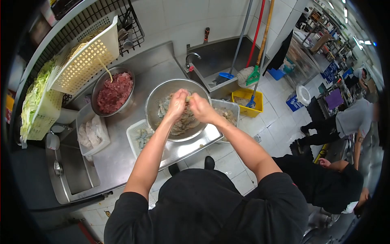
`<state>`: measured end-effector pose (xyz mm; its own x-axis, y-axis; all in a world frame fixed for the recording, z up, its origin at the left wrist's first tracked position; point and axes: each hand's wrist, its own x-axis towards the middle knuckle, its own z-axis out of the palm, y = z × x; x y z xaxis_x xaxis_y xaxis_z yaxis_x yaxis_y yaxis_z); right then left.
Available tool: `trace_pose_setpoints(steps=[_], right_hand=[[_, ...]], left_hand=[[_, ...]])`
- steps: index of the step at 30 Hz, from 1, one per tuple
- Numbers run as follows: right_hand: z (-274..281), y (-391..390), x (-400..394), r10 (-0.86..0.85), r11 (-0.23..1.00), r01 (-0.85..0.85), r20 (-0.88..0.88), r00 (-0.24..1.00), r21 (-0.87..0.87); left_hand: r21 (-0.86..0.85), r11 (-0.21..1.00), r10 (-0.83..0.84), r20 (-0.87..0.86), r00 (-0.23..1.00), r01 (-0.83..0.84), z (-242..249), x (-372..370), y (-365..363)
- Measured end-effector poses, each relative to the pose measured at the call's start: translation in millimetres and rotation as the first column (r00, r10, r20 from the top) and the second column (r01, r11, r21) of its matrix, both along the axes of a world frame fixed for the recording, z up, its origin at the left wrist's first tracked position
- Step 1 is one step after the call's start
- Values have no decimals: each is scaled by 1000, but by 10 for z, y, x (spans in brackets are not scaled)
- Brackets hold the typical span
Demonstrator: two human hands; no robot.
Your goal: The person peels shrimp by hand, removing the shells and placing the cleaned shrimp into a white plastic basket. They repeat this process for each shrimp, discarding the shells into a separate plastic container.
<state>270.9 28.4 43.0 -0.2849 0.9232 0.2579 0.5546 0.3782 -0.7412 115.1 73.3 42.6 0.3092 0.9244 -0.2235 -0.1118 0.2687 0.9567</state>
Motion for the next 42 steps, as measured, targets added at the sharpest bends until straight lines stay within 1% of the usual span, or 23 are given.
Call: trace_pose_setpoints(steps=[3, 4, 5, 7, 8, 9, 10, 11, 12, 14, 16, 17, 19, 21, 25, 28, 32, 34, 37, 39, 40, 41, 42], right_hand=[[-97, 55, 352, -194, 981, 190, -386, 902, -49], [-199, 121, 541, -328, 944, 295, -353, 876, -146], [-289, 176, 749, -386, 922, 361, -301, 872, -137], [-624, 247, 1123, -526, 850, 524, -140, 839, -49], [-707, 190, 1194, -558, 807, 587, 243, 794, -67], [-695, 130, 1199, -500, 761, 647, 588, 636, -52], [-699, 96, 1153, -502, 761, 647, 587, 636, -50], [-720, 72, 1068, -600, 789, 584, 448, 663, 192], [-670, 57, 952, -650, 745, 512, 291, 702, 428], [-235, 4, 635, -342, 931, 320, 115, 933, 172], [50, -15, 305, -115, 993, 119, 163, 980, -17], [-7, 15, 153, -108, 993, 113, 161, 981, -25], [-138, 68, -84, 10, 998, -2, -126, 992, 70], [-161, 95, -200, 25, 1000, -25, -65, 998, -2], [-120, 51, -439, -17, 999, 13, -113, 993, -38], [-160, 47, -556, -15, 996, 30, -168, 986, 89], [-165, -23, -670, -26, 999, 29, -199, 980, 14], [-42, -89, -718, -71, 997, 69, -312, 948, -17], [60, -122, -620, -141, 985, 121, -166, 976, -122], [2, -147, -357, -208, 978, 201, -133, 969, -60], [-44, -132, -172, -268, 963, 270, -104, 958, 7], [-127, -63, 55, -360, 914, 387, -193, 913, 124], [-25, -86, 246, -513, 844, 527, -137, 847, 102]], left_hand=[[-105, 992, 82, 124, 989, -69, -66, 53, -7], [-106, 992, 83, 124, 989, -69, -90, 31, -10], [-190, 978, 117, 182, 976, -82, -113, -14, -5], [-277, 957, 154, 235, 960, -86, -160, -55, -20], [-282, 956, 166, 301, 939, -78, -175, -56, -32], [-283, 957, 177, 367, 913, -71, -186, -55, -18], [-280, 957, 175, 367, 914, -71, -198, -60, -2], [-236, 970, 153, 379, 913, -64, -218, -66, 6], [-194, 979, 133, 390, 911, -59, -245, -71, 5], [-196, 976, 166, 415, 895, -90, -155, -35, -76], [-188, 974, 195, 438, 878, -122, -125, -5, -84], [-125, 984, 172, 454, 875, -129, -145, -3, -85], [-72, 987, 161, 468, 869, -144, -157, -9, -126], [-45, 980, 190, 464, 865, -191, -129, -57, -157], [-61, 966, 248, 509, 824, -253, -119, -192, -231], [-111, 954, 292, 550, 783, -279, -84, -293, -263], [-266, 906, 423, 542, 726, -330, -104, -375, -275], [-297, 893, 449, 536, 715, -338, -167, -425, -247], [-318, 904, 424, 586, 690, -285, -183, -455, -185], [-365, 863, 501, 532, 682, -349, -141, -472, -147], [-361, 868, 493, 536, 685, -343, -98, -485, -147], [-283, 906, 410, 409, 815, -313, -57, -510, -166], [-213, 939, 320, 257, 912, -270, -38, -534, -187]])
